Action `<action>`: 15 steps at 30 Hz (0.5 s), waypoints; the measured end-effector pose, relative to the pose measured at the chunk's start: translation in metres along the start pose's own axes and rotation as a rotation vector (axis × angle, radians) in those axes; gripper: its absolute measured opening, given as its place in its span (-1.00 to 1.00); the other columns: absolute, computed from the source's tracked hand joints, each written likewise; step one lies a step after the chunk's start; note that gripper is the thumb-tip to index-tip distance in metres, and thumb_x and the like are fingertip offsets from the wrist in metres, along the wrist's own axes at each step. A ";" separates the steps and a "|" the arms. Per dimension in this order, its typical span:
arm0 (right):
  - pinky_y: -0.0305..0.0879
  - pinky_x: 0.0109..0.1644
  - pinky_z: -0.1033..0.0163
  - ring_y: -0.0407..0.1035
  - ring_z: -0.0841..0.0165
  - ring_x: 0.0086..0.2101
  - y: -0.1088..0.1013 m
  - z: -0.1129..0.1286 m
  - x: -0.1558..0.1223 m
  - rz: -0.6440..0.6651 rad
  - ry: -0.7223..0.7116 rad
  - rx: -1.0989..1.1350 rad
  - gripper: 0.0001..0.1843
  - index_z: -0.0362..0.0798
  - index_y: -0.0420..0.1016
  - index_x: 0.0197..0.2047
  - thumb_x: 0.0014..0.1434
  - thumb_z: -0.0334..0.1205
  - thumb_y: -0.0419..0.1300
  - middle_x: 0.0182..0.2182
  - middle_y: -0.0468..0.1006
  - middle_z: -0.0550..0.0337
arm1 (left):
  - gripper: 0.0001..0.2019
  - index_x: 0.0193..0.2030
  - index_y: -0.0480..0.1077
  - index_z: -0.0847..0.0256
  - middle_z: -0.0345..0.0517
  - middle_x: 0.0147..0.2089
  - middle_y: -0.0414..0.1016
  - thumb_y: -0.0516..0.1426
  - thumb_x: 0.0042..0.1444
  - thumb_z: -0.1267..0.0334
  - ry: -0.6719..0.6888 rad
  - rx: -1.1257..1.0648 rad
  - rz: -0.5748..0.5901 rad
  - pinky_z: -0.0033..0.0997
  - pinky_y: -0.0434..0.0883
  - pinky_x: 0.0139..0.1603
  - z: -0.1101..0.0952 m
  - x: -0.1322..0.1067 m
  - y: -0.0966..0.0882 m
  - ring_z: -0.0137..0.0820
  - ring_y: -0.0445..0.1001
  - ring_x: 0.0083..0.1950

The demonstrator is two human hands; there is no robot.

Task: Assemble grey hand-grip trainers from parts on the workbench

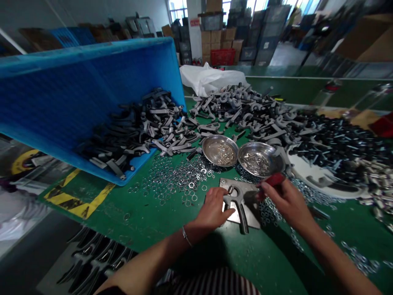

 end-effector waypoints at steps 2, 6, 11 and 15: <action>0.46 -0.33 0.13 0.54 0.22 -0.41 0.024 0.000 0.002 -0.022 0.080 0.272 -0.67 0.09 0.20 -0.15 0.34 0.18 0.01 -0.30 0.63 0.08 | -0.53 0.11 0.25 0.23 0.06 0.13 0.35 0.27 0.10 0.22 -0.015 -0.013 -0.008 -0.09 0.22 0.30 0.002 0.001 0.000 -0.12 0.24 0.21; 0.42 -0.48 0.15 0.51 0.25 -0.51 0.065 -0.016 0.003 -0.097 0.109 0.421 -0.67 0.11 0.14 -0.15 0.34 0.19 0.01 -0.26 0.63 0.05 | -0.56 0.05 0.27 0.22 0.02 0.06 0.38 0.29 0.09 0.17 0.025 0.000 0.010 -0.08 0.27 0.23 0.003 0.002 0.000 -0.12 0.28 0.13; 0.42 -0.54 0.14 0.48 0.26 -0.57 0.072 -0.025 0.001 -0.147 0.064 0.478 -0.70 0.10 0.16 -0.17 0.37 0.14 0.02 -0.33 0.63 0.09 | -0.56 0.01 0.26 0.25 0.02 -0.01 0.40 0.31 0.08 0.17 0.103 0.009 -0.067 -0.09 0.30 0.17 0.002 0.001 0.000 -0.14 0.30 0.05; 0.43 -0.53 0.13 0.49 0.25 -0.55 0.071 -0.021 0.001 -0.136 0.074 0.458 -0.71 0.11 0.16 -0.15 0.37 0.14 0.02 -0.33 0.63 0.09 | -0.55 0.01 0.25 0.28 0.04 -0.03 0.40 0.31 0.08 0.18 0.165 0.016 -0.120 -0.11 0.31 0.14 -0.001 -0.001 -0.002 -0.14 0.30 0.03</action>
Point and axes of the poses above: each hand's wrist, its own x-axis towards the middle knuckle, its own y-axis out of the palm, z = x × y, the point moved 8 cm from there along x, towards the middle knuckle
